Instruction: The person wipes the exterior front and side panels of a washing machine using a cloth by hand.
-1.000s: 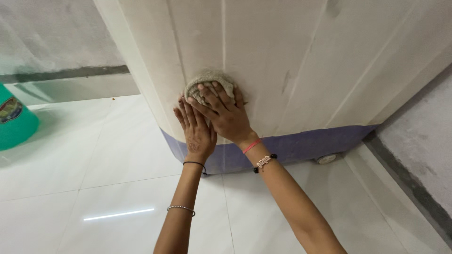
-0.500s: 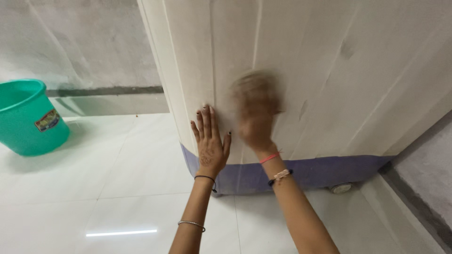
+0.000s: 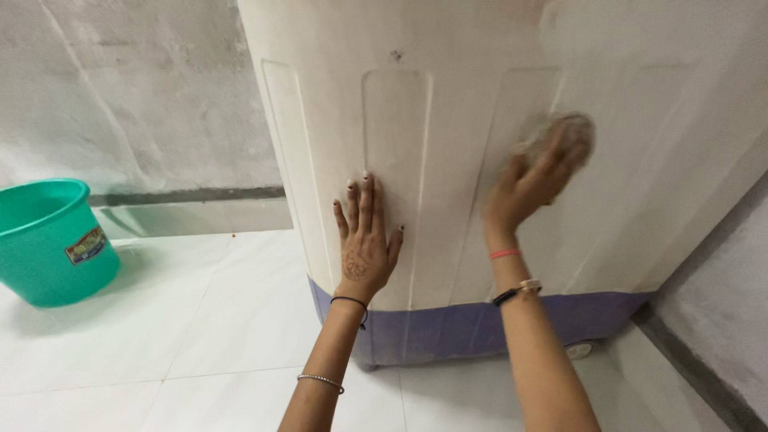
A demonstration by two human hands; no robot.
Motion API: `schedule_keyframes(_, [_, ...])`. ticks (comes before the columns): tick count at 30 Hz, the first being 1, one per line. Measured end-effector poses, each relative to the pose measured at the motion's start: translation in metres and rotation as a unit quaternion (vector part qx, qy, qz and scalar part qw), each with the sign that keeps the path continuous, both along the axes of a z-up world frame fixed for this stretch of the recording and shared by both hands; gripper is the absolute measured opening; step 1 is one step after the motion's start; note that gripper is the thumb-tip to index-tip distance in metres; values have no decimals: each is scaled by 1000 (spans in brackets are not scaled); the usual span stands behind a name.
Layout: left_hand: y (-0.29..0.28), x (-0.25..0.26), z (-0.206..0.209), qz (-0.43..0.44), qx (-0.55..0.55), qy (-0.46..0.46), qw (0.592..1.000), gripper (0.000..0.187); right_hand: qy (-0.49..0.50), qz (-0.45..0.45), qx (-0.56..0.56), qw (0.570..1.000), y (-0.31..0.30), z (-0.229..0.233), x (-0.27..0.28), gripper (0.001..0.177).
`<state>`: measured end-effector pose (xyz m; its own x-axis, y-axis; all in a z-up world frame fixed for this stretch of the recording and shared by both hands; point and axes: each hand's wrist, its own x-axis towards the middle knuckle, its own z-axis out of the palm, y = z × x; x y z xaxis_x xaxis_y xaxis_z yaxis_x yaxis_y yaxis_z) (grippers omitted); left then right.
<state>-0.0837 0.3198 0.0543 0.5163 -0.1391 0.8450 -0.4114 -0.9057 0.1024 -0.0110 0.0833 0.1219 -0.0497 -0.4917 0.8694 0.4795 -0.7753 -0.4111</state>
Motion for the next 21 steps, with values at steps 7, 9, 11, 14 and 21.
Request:
schedule_keyframes(7, [13, -2, 30, -3, 72, 5, 997, 82, -1, -51, -544, 838, 76, 20, -45, 50])
schedule_keyframes(9, [19, -8, 38, 10, 79, 23, 997, 86, -24, -52, -571, 819, 57, 45, -40, 49])
schedule_keyframes(11, [24, -11, 48, 9, 66, 13, 998, 87, 39, 83, -374, 923, 39, 60, -34, 54])
schedule_keyframes(14, [25, -6, 65, 10, 65, 6, 998, 88, 40, -14, -195, 980, 32, 73, -20, 51])
schedule_keyframes(21, [17, 17, 87, -29, 39, -46, 998, 89, 27, 114, -418, 901, 97, 67, -42, 49])
